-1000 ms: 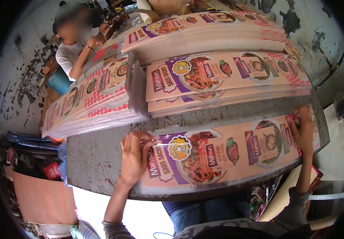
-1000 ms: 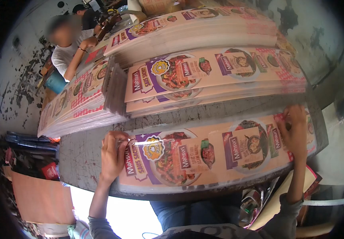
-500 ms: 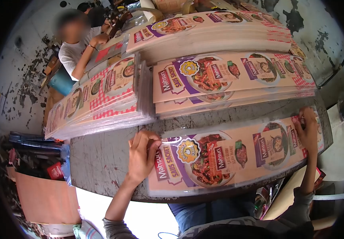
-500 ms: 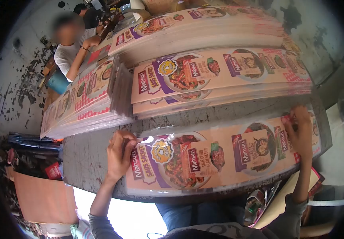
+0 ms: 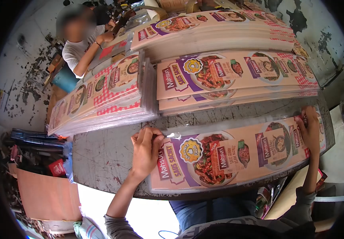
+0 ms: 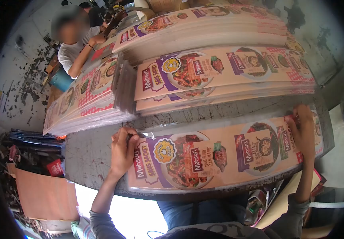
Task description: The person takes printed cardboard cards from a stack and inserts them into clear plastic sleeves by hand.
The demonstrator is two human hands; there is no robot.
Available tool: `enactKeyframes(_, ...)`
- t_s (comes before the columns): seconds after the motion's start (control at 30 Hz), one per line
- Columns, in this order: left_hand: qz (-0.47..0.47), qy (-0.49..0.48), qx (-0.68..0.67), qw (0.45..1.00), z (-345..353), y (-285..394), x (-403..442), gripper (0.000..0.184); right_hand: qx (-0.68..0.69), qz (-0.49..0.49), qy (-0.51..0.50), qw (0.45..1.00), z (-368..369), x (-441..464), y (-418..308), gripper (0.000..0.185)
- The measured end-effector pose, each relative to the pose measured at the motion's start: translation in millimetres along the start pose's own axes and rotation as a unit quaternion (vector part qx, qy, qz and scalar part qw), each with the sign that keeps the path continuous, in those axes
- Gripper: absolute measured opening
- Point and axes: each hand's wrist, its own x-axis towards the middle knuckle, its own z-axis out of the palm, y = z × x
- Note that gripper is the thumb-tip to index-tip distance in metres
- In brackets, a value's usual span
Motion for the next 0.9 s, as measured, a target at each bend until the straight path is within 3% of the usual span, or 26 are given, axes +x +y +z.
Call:
enactKeyframes(0.3, -0.023, -0.049, -0.058, 0.997, -4, -7, 7, 0.009, -0.029, -0.050, -0.044, 0.997, -4, 1, 5, 0.021)
enactKeyframes(0.5, 0.012, -0.028, -0.010, 0.999, -6, -6, 7, 0.016, -0.010, -0.047, -0.078, 0.996, -11, 4, 14, 0.024)
enactKeyframes(0.63, 0.005, -0.025, -0.031, 0.999, -6, -10, 7, 0.016, 0.038, -0.028, -0.060, 0.997, -21, 7, 32, 0.028)
enactKeyframes(0.7, 0.014, -0.019, -0.033, 0.999, -7, -10, 7, 0.015, -0.017, -0.028, -0.061, 0.998, -29, 10, 51, 0.033)
enactKeyframes(0.77, 0.016, -0.022, -0.024, 0.999, -7, -10, 3, 0.014, -0.036, -0.096, -0.009, 0.995, -30, 12, 69, 0.030)
enactKeyframes(0.83, 0.024, -0.017, -0.013, 0.999, -7, -11, 10, 0.014, -0.009, -0.014, -0.031, 0.999, -34, 10, 69, 0.026)
enactKeyframes(0.9, 0.040, -0.025, -0.020, 0.999, -7, -11, 7, 0.013, -0.004, -0.023, -0.010, 1.000, -31, 12, 69, 0.023)
